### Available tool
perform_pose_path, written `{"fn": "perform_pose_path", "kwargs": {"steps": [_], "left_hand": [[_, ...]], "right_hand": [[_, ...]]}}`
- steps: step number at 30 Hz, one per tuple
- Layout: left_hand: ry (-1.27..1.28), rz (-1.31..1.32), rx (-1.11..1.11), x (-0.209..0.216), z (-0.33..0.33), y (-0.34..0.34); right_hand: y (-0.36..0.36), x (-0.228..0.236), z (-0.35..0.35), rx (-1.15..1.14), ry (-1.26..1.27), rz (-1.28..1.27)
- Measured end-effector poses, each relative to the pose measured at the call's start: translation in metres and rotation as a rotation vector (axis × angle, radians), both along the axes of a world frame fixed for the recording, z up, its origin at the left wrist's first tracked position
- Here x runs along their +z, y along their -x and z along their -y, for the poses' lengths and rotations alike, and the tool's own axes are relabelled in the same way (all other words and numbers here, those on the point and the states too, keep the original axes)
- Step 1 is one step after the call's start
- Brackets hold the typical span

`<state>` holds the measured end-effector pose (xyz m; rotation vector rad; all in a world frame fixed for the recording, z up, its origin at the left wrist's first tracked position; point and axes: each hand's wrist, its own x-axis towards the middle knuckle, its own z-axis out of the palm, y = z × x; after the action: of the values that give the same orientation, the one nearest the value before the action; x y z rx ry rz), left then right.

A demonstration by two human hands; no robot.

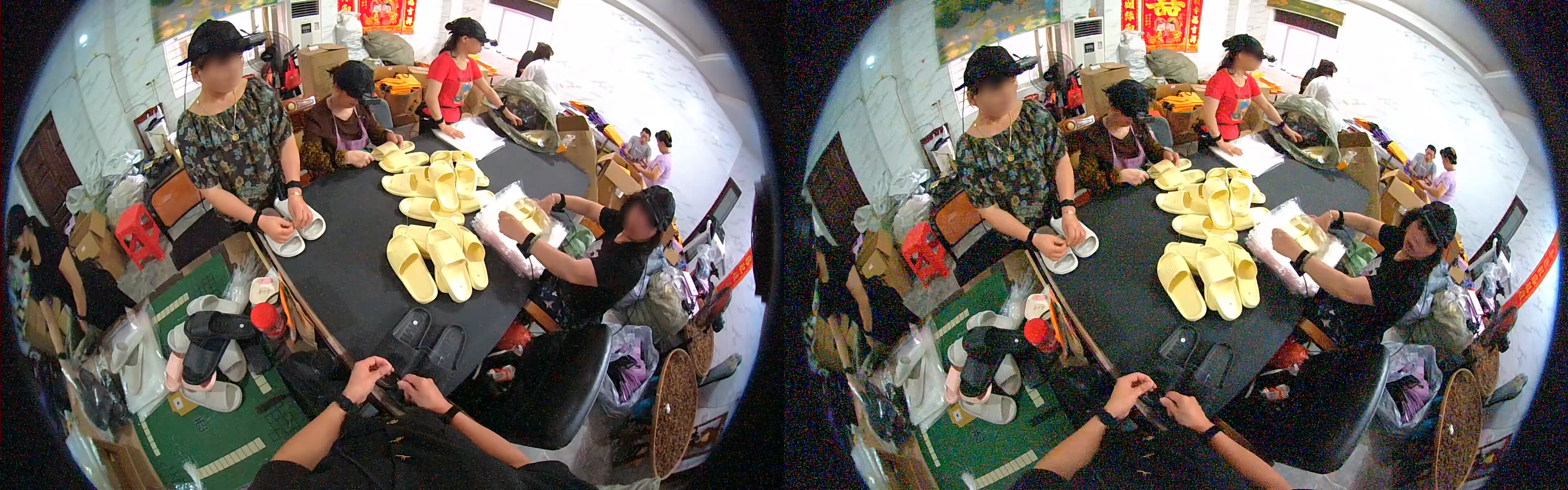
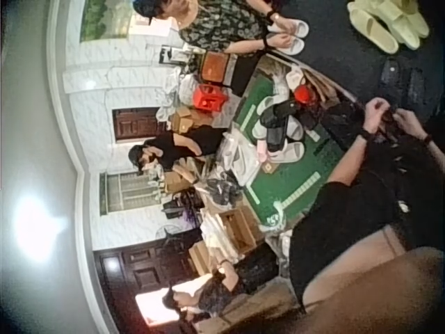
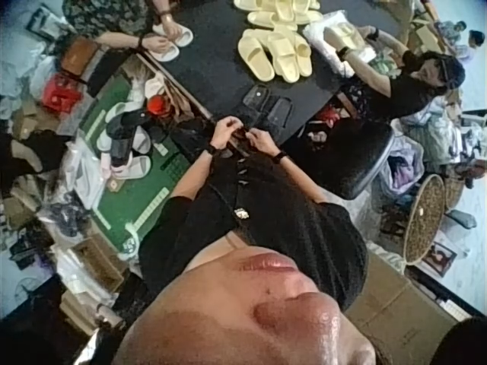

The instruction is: Checking and sorting yellow and black sandals in a production workshop.

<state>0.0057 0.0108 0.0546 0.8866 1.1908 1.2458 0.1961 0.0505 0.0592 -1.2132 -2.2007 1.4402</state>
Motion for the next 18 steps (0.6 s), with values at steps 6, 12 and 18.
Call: {"fn": "perform_pose_path", "kwargs": {"steps": [6,12,18], "left_hand": [[-0.106,-0.136,-0.181,0.050,-0.009,-0.003],[-0.106,-0.045,-0.282,0.071,-0.030,-0.010],[-0.201,-0.340,-0.169,0.077,-0.059,0.002]], "right_hand": [[0.006,0.036,-0.006,-0.103,-0.199,-0.180],[-0.001,0.021,-0.021,0.127,0.368,-0.300],[-0.058,0.089,-0.024,-0.091,0.376,-0.334]]}}
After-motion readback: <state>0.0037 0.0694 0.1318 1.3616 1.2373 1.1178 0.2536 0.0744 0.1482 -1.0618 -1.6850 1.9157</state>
